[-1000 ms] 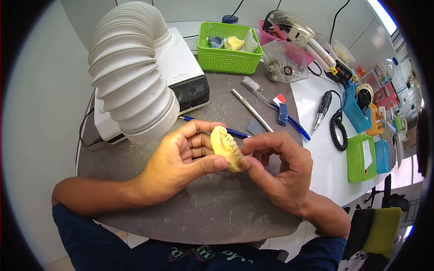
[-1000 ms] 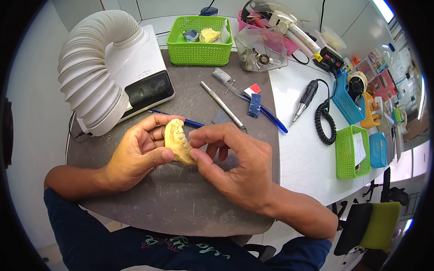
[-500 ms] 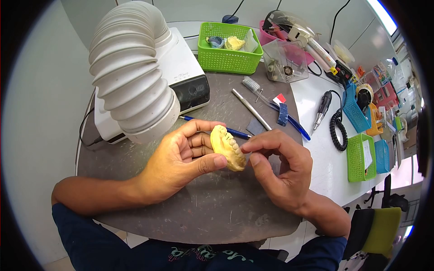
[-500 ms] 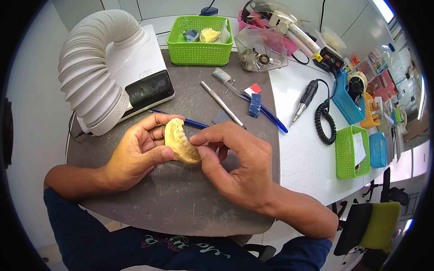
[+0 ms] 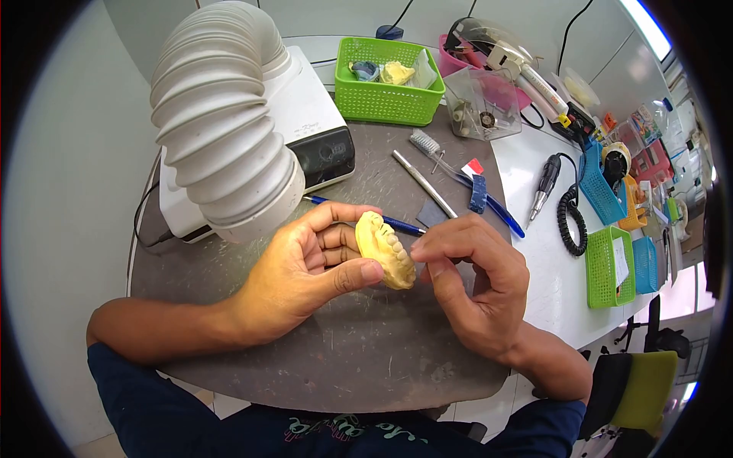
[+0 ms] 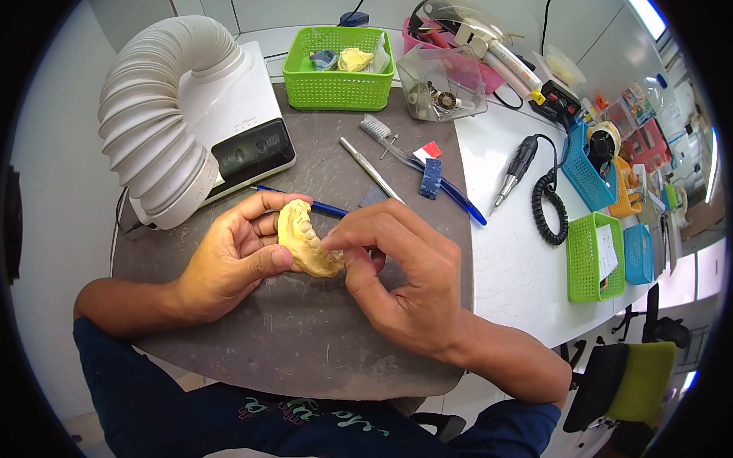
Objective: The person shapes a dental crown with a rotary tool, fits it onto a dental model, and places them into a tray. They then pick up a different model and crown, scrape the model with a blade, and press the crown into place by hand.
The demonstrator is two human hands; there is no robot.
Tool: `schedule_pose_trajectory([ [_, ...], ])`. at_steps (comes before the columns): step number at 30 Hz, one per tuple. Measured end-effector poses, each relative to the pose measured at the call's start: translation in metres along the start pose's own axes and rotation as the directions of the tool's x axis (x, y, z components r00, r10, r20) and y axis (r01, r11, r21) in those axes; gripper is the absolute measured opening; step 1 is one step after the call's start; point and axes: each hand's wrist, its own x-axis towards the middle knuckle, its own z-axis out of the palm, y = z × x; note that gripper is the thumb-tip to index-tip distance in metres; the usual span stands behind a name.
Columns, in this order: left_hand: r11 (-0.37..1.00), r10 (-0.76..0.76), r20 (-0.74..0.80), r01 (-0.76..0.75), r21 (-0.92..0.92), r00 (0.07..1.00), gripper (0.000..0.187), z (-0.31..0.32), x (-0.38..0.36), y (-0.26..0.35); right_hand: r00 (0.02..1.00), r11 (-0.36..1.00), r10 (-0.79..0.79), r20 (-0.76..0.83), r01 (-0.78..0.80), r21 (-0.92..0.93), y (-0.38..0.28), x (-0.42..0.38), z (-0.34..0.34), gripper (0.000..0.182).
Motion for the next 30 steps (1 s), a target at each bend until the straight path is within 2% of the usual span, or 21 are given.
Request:
schedule_pose_trajectory([
  [8, 1.000, 0.005, 0.008, -0.005, 0.004, 1.000, 0.062, 0.001, -0.001, 0.001, 1.000, 1.000, -0.007, 0.000, 0.007, -0.010, 0.001, 0.000, 0.001, 0.019],
  [14, 0.997, 0.074, -0.009, -0.074, 0.030, 0.997, 0.063, 0.006, -0.001, 0.000, 1.000, 0.999, -0.017, 0.006, 0.018, -0.032, -0.003, 0.001, 0.001, 0.020],
  [19, 0.993, 0.083, 0.029, -0.085, 0.076, 0.996, 0.069, 0.004, 0.000, -0.001, 0.999, 0.997, -0.018, 0.034, 0.021, -0.070, -0.005, 0.002, 0.000, 0.020],
  [24, 0.990, 0.114, -0.001, -0.113, 0.083, 0.993, 0.065, 0.009, -0.001, 0.000, 0.990, 0.991, 0.099, 0.102, -0.089, -0.096, -0.004, 0.000, 0.002, 0.017],
  [30, 0.991, 0.097, -0.022, -0.094, 0.095, 0.995, 0.064, 0.010, -0.002, 0.002, 0.995, 0.993, 0.062, 0.073, -0.054, -0.100, -0.004, 0.001, 0.001, 0.012],
])
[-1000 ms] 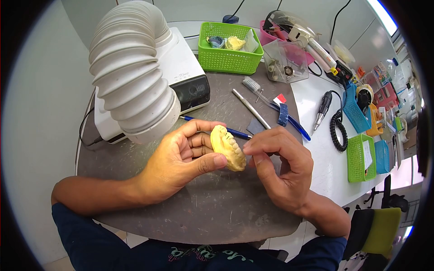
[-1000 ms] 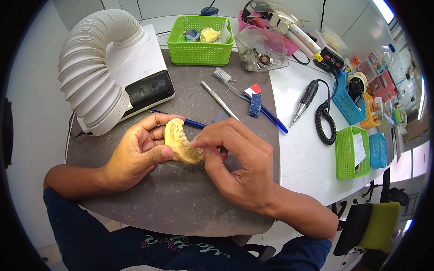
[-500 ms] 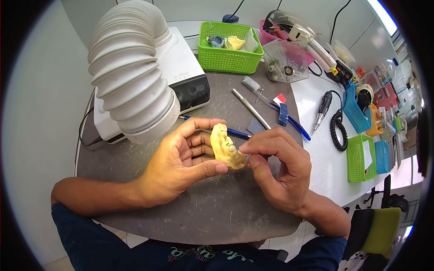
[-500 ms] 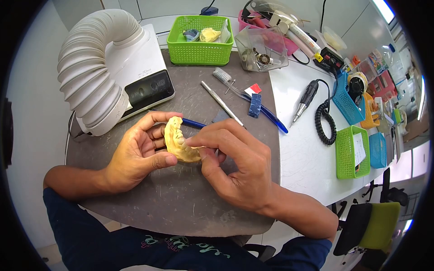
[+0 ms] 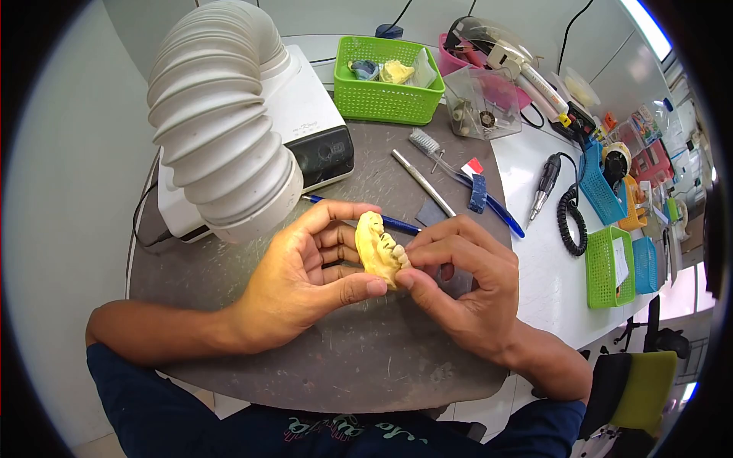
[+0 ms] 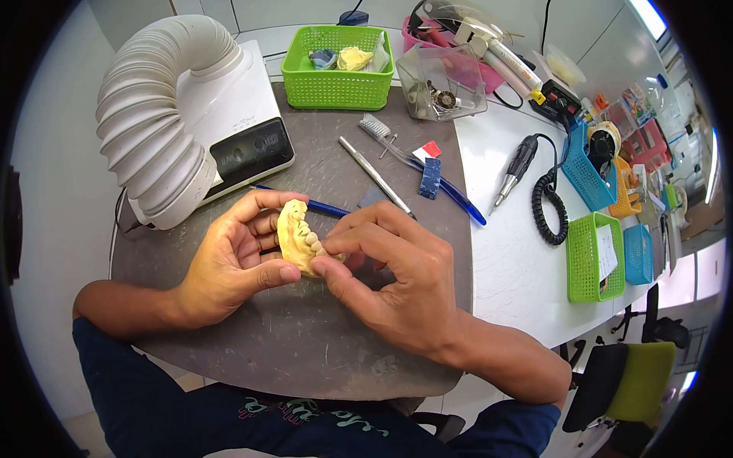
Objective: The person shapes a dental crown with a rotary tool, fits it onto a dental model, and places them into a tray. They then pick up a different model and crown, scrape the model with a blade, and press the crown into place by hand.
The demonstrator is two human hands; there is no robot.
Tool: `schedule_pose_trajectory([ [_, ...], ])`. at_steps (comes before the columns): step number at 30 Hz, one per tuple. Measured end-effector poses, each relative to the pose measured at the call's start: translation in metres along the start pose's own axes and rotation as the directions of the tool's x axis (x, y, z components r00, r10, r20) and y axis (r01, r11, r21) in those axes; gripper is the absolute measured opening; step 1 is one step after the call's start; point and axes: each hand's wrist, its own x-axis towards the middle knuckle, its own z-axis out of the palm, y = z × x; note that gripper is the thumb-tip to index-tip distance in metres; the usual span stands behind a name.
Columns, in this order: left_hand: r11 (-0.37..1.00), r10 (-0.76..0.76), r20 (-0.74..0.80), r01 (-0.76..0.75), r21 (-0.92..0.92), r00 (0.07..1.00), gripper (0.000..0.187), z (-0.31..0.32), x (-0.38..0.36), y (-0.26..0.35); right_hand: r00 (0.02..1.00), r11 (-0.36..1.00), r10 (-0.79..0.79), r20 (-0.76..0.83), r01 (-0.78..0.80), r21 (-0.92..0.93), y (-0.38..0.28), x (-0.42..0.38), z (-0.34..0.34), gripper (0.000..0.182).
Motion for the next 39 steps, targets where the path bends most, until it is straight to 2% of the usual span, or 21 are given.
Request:
schedule_pose_trajectory([
  [4, 0.999, -0.039, 0.039, 0.039, 0.011, 0.998, 0.068, -0.0057, 0.0004, -0.0017, 1.000, 0.999, -0.006, -0.031, 0.007, 0.040, 0.0058, -0.0016, -0.0018, 0.012],
  [6, 1.000, -0.028, 0.023, 0.028, -0.001, 0.999, 0.065, -0.0032, 0.0002, -0.0013, 0.995, 0.988, 0.018, -0.093, -0.003, 0.153, 0.0082, -0.0032, -0.0017, 0.011],
  [7, 1.000, -0.017, 0.009, 0.017, -0.013, 1.000, 0.063, -0.0022, 0.0004, -0.0012, 0.995, 0.988, 0.019, -0.093, -0.004, 0.152, 0.0065, -0.0042, -0.0016, 0.011],
  [9, 1.000, -0.029, 0.024, 0.029, -0.002, 0.999, 0.065, -0.0039, 0.0001, -0.0009, 0.991, 0.948, 0.109, -0.076, -0.080, 0.309, 0.0019, -0.0059, -0.0017, 0.012],
  [12, 0.999, -0.041, 0.040, 0.041, 0.006, 0.998, 0.067, -0.0059, -0.0003, -0.0014, 0.998, 0.950, 0.046, -0.031, -0.034, 0.311, 0.0069, -0.0069, -0.0013, 0.013],
  [15, 0.999, -0.039, 0.044, 0.039, 0.004, 0.998, 0.067, -0.0059, 0.0001, -0.0021, 0.997, 0.944, 0.035, -0.062, -0.013, 0.329, 0.0078, -0.0081, -0.0004, 0.014],
  [18, 0.999, -0.038, 0.043, 0.038, 0.004, 0.998, 0.067, -0.0058, -0.0003, -0.0017, 0.999, 0.951, 0.047, -0.019, -0.039, 0.308, 0.0062, -0.0075, -0.0016, 0.013],
  [22, 1.000, -0.026, 0.042, 0.026, -0.001, 0.999, 0.068, -0.0052, 0.0003, -0.0022, 0.995, 0.955, 0.092, -0.049, -0.074, 0.288, 0.0034, -0.0039, -0.0022, 0.012],
  [24, 1.000, -0.029, 0.047, 0.029, -0.004, 0.998, 0.069, -0.0060, -0.0001, -0.0021, 1.000, 0.997, 0.011, -0.009, -0.011, 0.077, 0.0058, -0.0010, -0.0026, 0.010],
  [27, 0.999, -0.035, 0.049, 0.036, -0.007, 0.998, 0.071, -0.0056, -0.0001, -0.0013, 0.998, 0.999, 0.025, 0.051, -0.027, 0.043, 0.0042, -0.0004, -0.0017, 0.010],
  [39, 0.999, -0.042, 0.040, 0.041, 0.016, 0.998, 0.071, -0.0040, -0.0010, 0.0008, 0.998, 0.999, 0.015, 0.060, -0.017, 0.031, 0.0012, -0.0001, -0.0023, 0.018],
])
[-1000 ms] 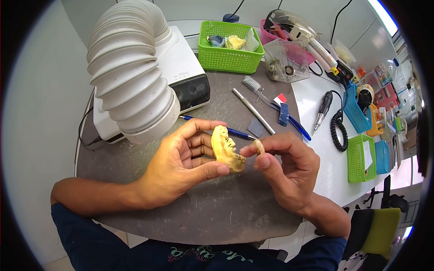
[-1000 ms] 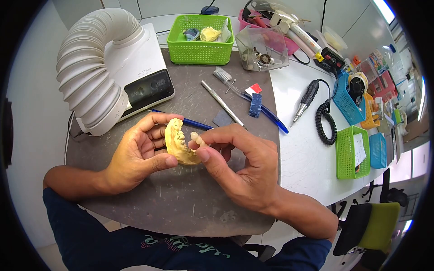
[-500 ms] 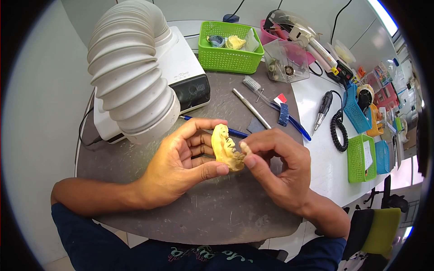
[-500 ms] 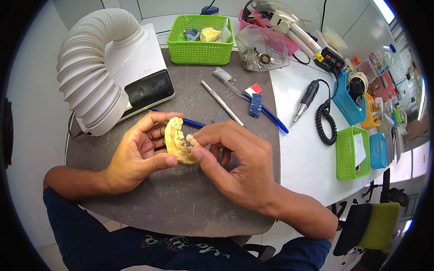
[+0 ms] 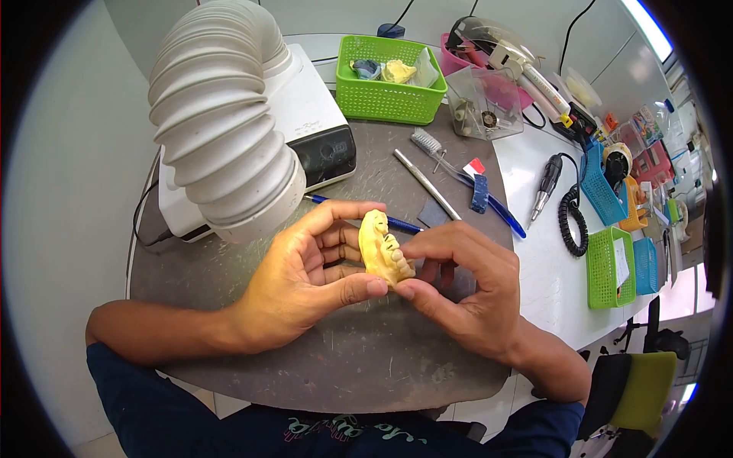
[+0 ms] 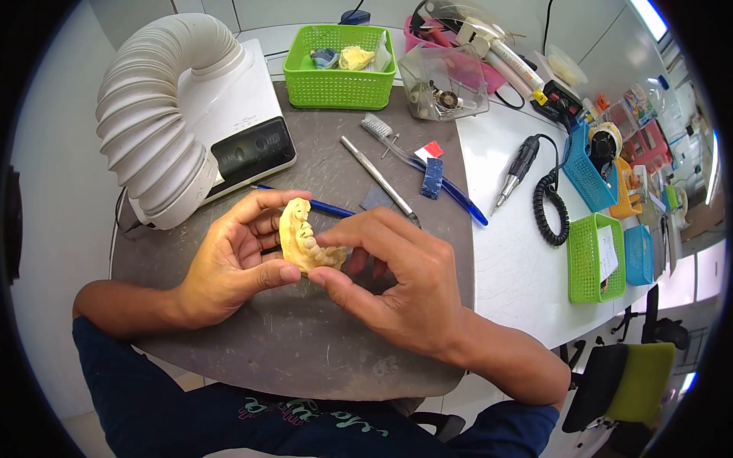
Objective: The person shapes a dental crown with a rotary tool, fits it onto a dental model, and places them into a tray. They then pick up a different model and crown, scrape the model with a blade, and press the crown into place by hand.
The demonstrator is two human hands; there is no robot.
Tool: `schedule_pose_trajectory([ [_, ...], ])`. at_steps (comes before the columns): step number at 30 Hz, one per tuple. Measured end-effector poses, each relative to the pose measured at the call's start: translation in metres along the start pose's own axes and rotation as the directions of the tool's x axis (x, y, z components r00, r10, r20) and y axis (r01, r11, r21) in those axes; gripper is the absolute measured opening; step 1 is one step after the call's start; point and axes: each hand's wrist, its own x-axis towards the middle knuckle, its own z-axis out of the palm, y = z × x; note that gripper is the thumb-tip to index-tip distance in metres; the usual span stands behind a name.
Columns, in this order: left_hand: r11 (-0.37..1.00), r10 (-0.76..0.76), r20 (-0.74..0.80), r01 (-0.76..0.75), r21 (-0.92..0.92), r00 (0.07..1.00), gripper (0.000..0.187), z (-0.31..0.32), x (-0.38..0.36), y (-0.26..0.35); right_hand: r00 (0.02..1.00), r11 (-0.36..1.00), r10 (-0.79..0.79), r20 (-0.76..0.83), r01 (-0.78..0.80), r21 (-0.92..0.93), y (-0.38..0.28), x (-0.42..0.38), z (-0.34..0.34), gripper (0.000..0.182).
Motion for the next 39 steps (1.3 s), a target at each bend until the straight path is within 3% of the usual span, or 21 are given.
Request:
schedule_pose_trajectory([
  [4, 1.000, -0.009, -0.005, 0.009, -0.012, 1.000, 0.070, 0.000, 0.000, 0.001, 0.999, 1.000, 0.021, -0.039, -0.020, 0.016, -0.001, -0.002, -0.002, 0.020],
  [10, 1.000, 0.023, 0.000, -0.023, -0.021, 1.000, 0.067, -0.002, 0.001, -0.004, 0.993, 0.995, -0.096, -0.065, 0.096, -0.003, 0.003, 0.000, -0.002, 0.022],
  [12, 0.999, 0.015, -0.004, -0.015, -0.029, 1.000, 0.068, -0.002, 0.001, -0.004, 0.983, 0.979, -0.181, -0.010, 0.179, -0.100, 0.006, 0.000, -0.001, 0.026],
  [18, 0.992, 0.007, 0.021, -0.004, -0.123, 1.000, 0.067, -0.007, 0.003, -0.006, 0.997, 0.990, -0.021, -0.071, 0.011, -0.140, -0.010, 0.003, -0.002, 0.029],
  [22, 0.974, 0.009, 0.039, 0.000, -0.228, 0.999, 0.064, -0.005, 0.003, -0.003, 0.997, 0.980, -0.065, -0.048, 0.054, -0.191, 0.002, 0.004, 0.000, 0.032],
  [25, 0.972, -0.034, 0.031, 0.041, -0.231, 0.999, 0.063, -0.007, 0.004, -0.003, 0.998, 0.986, -0.066, -0.001, 0.065, -0.152, 0.005, 0.001, 0.001, 0.033],
  [33, 0.961, -0.040, 0.139, 0.077, -0.266, 0.989, 0.063, -0.010, 0.006, -0.006, 0.986, 0.945, -0.162, -0.027, 0.147, -0.291, 0.002, -0.002, 0.004, 0.033],
  [39, 0.965, -0.059, 0.151, 0.095, -0.245, 0.987, 0.061, -0.010, 0.007, -0.006, 0.976, 0.938, -0.217, -0.027, 0.200, -0.283, 0.000, -0.003, 0.008, 0.034],
])
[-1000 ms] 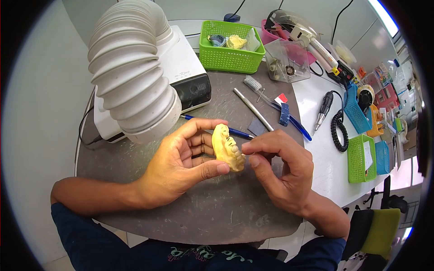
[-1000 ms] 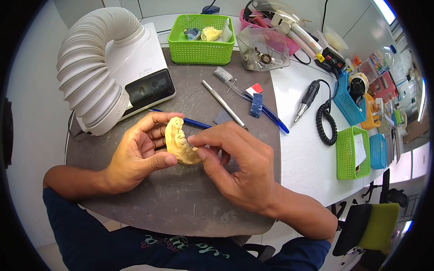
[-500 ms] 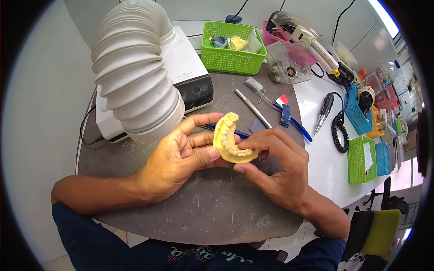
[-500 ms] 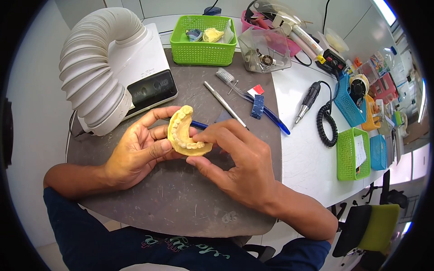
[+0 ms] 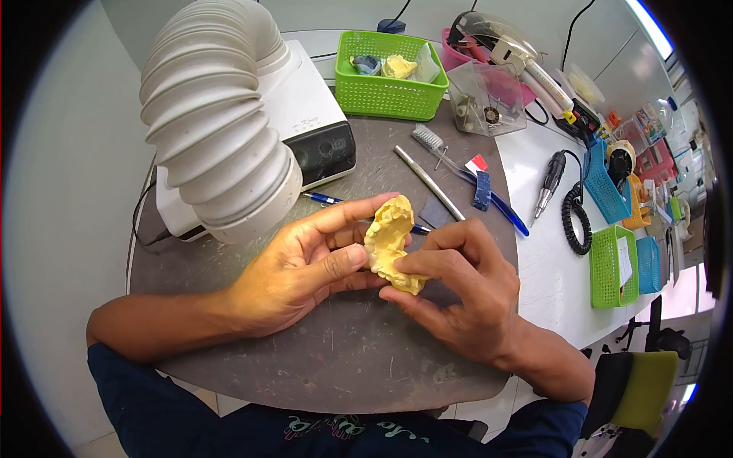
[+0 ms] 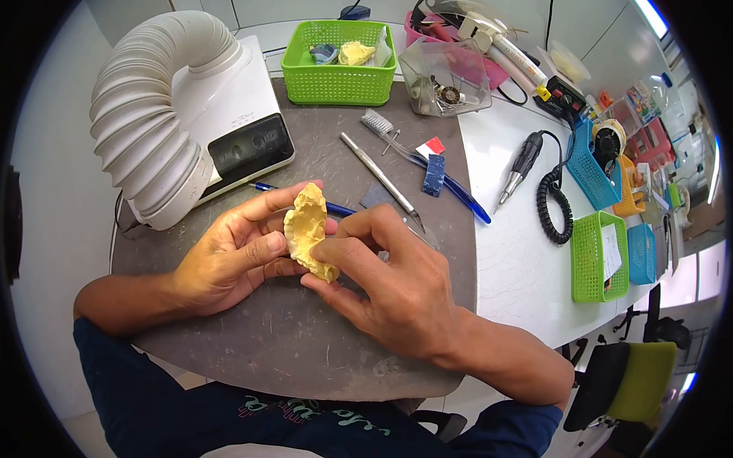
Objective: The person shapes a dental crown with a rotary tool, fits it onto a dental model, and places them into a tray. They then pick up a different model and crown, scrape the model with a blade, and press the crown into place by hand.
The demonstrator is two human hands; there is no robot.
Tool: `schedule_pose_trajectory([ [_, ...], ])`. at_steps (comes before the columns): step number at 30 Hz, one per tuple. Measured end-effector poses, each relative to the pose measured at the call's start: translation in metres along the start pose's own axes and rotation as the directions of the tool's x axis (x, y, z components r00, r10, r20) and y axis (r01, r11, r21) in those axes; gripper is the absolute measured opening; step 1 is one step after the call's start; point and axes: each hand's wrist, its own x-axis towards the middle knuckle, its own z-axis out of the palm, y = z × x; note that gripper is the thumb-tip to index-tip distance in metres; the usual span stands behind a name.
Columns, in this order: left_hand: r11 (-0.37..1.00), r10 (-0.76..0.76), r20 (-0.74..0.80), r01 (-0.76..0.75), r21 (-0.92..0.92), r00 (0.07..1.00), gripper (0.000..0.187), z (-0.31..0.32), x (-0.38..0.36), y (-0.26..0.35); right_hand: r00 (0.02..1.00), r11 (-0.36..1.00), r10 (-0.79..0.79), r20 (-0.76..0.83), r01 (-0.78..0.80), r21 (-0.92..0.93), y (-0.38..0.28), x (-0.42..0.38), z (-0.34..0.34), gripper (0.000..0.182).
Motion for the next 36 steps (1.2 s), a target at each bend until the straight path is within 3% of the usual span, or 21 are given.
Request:
schedule_pose_trajectory([
  [12, 0.998, -0.052, 0.034, 0.053, -0.028, 0.998, 0.059, -0.0004, 0.0008, 0.0043, 0.996, 0.996, -0.087, 0.004, 0.088, -0.010, -0.0027, -0.0011, -0.0011, 0.035],
  [36, 0.998, -0.064, -0.011, 0.064, 0.006, 0.998, 0.057, 0.0000, -0.0013, 0.0040, 0.998, 0.998, -0.061, -0.034, 0.060, -0.016, 0.0013, -0.0004, -0.0008, 0.037],
])
